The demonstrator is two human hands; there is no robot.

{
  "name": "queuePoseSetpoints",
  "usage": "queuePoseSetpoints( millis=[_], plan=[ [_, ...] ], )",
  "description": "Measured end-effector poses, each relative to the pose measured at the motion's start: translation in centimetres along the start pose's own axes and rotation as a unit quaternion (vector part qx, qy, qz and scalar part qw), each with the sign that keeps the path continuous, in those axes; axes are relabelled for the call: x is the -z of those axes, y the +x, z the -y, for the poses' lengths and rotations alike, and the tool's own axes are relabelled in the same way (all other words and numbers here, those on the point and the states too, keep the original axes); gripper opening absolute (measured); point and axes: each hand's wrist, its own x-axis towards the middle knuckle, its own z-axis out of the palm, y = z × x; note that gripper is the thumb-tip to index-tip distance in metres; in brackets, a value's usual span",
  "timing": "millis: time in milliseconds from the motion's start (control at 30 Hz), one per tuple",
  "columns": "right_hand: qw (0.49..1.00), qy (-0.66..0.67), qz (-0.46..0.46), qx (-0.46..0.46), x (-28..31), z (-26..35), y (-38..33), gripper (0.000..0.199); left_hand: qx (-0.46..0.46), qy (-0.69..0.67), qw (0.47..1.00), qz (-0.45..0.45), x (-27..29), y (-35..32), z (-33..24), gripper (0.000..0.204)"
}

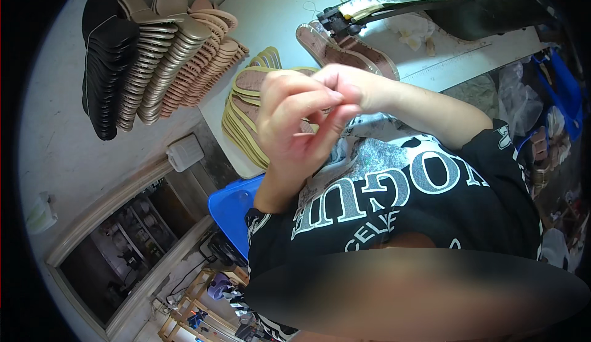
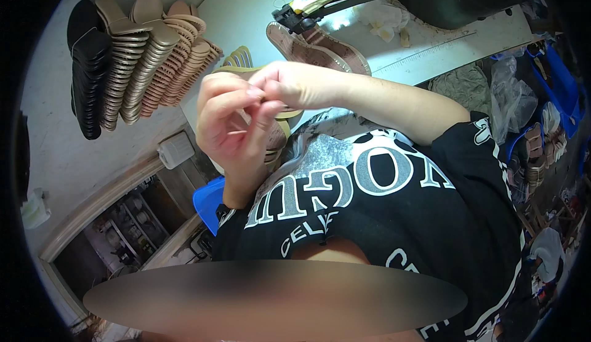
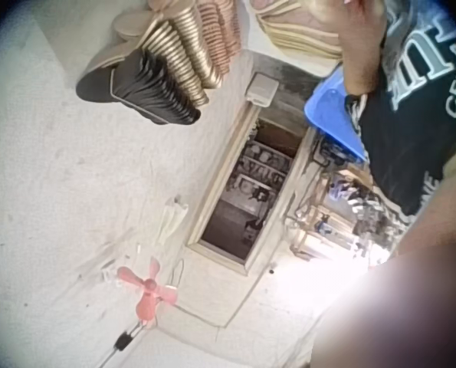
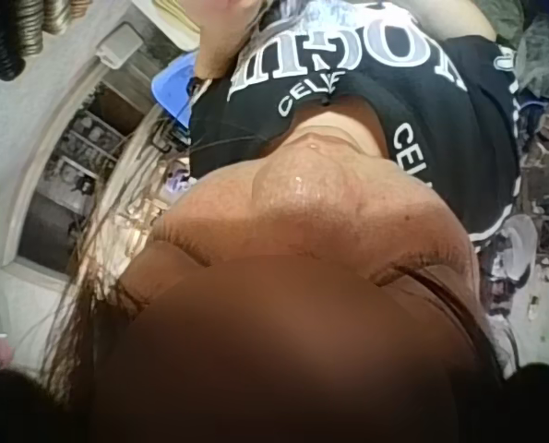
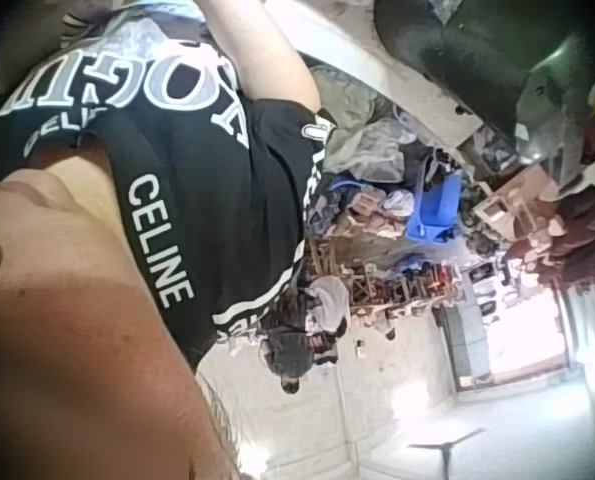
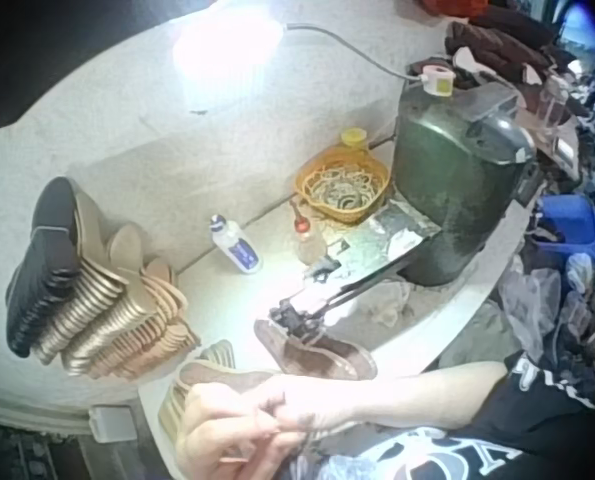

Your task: Manually organizing shoe sole components and applying adhesive to prepare them for assembly.

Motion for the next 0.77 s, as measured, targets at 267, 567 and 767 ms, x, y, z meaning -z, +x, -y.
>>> queuePoseSetpoints(
  millis=[267,567,767],
  plan=[
    [0.817,-0.554,-0.137,-0.083,2.2,-6.9,1.2,0.071,0.153,-0.046,0.977,-0.139,0.9,-3.4,2.0,0.015],
    [0.904,-0.389,-0.167,-0.059,3.5,-6.3,1.9,0.051,0.310,0.116,0.938,-0.099,2.3,-7.8,5.0,0.037],
    [0.972,-0.171,-0.160,-0.019,2.0,-5.3,1.4,0.040,0.367,0.027,0.902,-0.227,2.5,-9.7,7.2,0.075]
  ],
)
